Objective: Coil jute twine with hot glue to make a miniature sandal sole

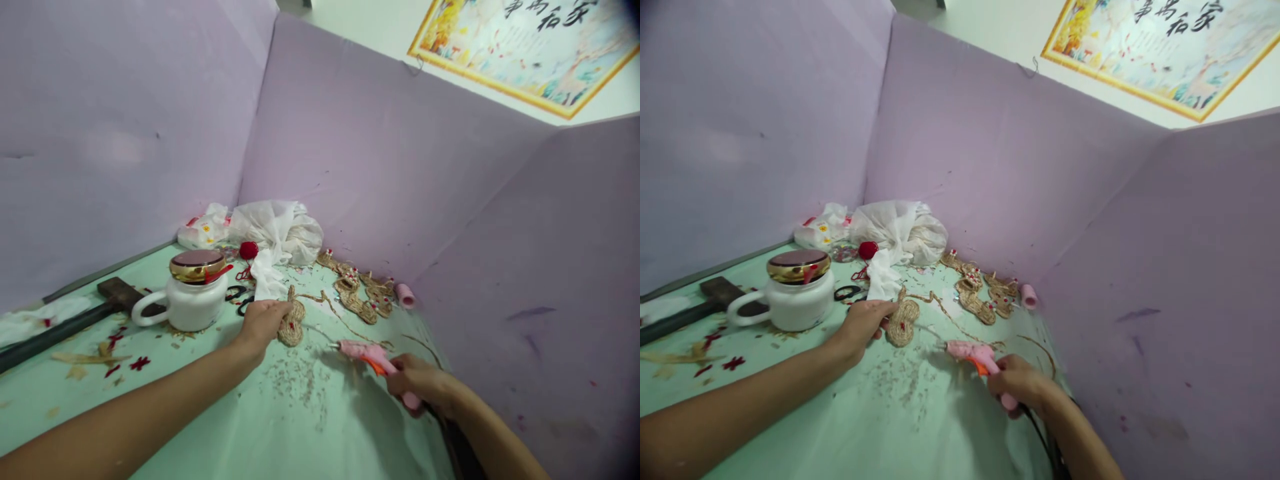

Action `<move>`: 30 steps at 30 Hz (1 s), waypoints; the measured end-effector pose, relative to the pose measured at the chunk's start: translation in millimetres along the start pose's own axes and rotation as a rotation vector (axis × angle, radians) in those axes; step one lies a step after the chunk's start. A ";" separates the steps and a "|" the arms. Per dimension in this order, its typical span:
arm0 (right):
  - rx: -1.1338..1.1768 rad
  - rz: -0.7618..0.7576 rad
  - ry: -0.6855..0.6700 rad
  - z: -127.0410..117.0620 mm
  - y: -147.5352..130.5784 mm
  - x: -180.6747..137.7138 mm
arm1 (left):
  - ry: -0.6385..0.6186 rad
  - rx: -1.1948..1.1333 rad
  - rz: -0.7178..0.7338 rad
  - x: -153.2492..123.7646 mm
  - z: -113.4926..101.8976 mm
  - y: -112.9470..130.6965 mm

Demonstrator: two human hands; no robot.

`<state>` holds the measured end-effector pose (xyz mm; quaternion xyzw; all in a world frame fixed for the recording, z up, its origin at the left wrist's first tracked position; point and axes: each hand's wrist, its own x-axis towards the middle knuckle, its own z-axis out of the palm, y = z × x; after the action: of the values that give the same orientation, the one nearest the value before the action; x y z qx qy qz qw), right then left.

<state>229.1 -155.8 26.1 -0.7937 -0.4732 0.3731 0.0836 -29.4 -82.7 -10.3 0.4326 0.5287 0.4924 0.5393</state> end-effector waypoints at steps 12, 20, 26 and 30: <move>0.685 -0.515 0.214 32.3 8.6 -43.5 | -0.094 0.177 0.142 -14.6 -7.9 -19.9; 0.880 -0.711 0.390 45.3 7.7 -26.2 | -0.190 0.389 0.408 -36.8 -9.2 -28.4; 0.628 -0.716 0.298 64.2 18.1 -29.7 | -0.216 0.515 0.562 -44.6 -6.2 -27.5; 0.588 -0.682 0.301 64.0 17.2 -30.5 | -0.197 0.503 0.556 -42.3 -5.7 -27.8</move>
<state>189.6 -204.0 -11.8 -0.5809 -0.5639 0.3231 0.4900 -31.2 -128.8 -32.0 0.7234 0.4414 0.4306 0.3105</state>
